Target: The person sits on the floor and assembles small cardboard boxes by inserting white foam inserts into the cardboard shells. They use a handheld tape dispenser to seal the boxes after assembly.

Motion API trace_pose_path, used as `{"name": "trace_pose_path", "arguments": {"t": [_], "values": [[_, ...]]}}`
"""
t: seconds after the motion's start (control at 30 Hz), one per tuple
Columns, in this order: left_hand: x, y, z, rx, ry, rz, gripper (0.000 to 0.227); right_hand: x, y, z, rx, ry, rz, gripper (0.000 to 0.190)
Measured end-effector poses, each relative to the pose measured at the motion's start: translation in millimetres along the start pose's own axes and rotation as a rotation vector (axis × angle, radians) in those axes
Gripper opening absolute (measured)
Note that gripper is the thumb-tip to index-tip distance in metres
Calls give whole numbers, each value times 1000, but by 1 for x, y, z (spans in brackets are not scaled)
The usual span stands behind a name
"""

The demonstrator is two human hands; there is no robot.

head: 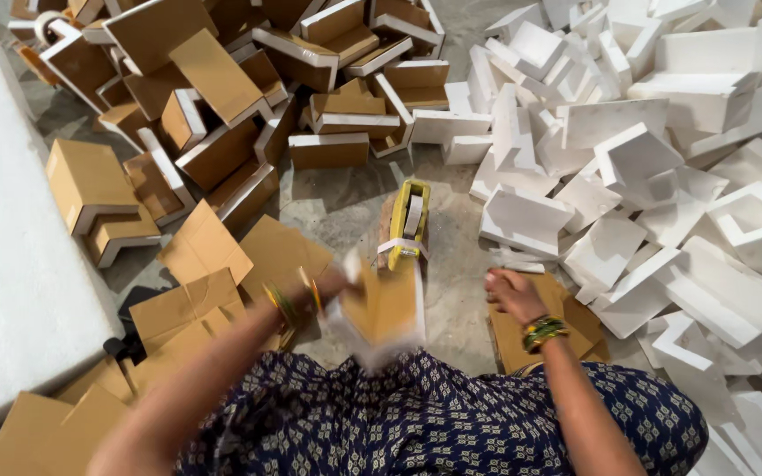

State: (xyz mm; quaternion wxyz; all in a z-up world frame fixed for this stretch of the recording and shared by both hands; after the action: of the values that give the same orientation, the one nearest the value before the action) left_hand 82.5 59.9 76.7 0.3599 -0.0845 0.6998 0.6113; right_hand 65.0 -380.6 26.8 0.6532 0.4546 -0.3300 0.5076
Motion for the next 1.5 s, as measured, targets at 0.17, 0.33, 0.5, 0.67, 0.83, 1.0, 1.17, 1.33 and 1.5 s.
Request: {"name": "trace_pose_path", "arguments": {"t": [0.17,0.33,0.5,0.67,0.83,1.0,1.17,1.33,1.5], "values": [[-196,69,231,-424,719,-701,35,-62,9,17,-30,-50,-197,58],[-193,145,220,-450,914,-1078,31,-29,-28,2,-105,648,224,40],[-52,77,82,-369,581,-623,31,16,-78,47,-321,1209,382,37],[52,12,29,-623,-654,-125,39,0,-157,81,-185,1040,170,58],[95,-37,16,-436,-1157,0,41,27,-204,72,-190,1182,200,77],[58,-38,28,-787,-1100,-257,62,32,-225,81,-57,1213,-6,103],[62,-51,53,-1110,-1301,-98,80,84,-205,69,-236,1350,461,44],[77,-70,66,-1266,-1305,-259,53,155,-104,62,-381,615,1051,34],[11,0,83,-1313,-1047,-375,43,147,-4,-55,365,601,1090,42]]}}
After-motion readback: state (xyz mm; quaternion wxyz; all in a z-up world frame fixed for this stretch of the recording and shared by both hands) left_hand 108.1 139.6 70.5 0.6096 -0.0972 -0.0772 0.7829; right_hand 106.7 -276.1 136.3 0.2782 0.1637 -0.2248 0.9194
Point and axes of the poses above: each hand's wrist, its own y-axis away from the middle knuckle, its own z-axis out of the back of the hand, x = y × z, the point moved 8 cm from there along -y, towards the middle knuckle, and after that the axes turned 8 degrees about z, right-handed, at the moved point
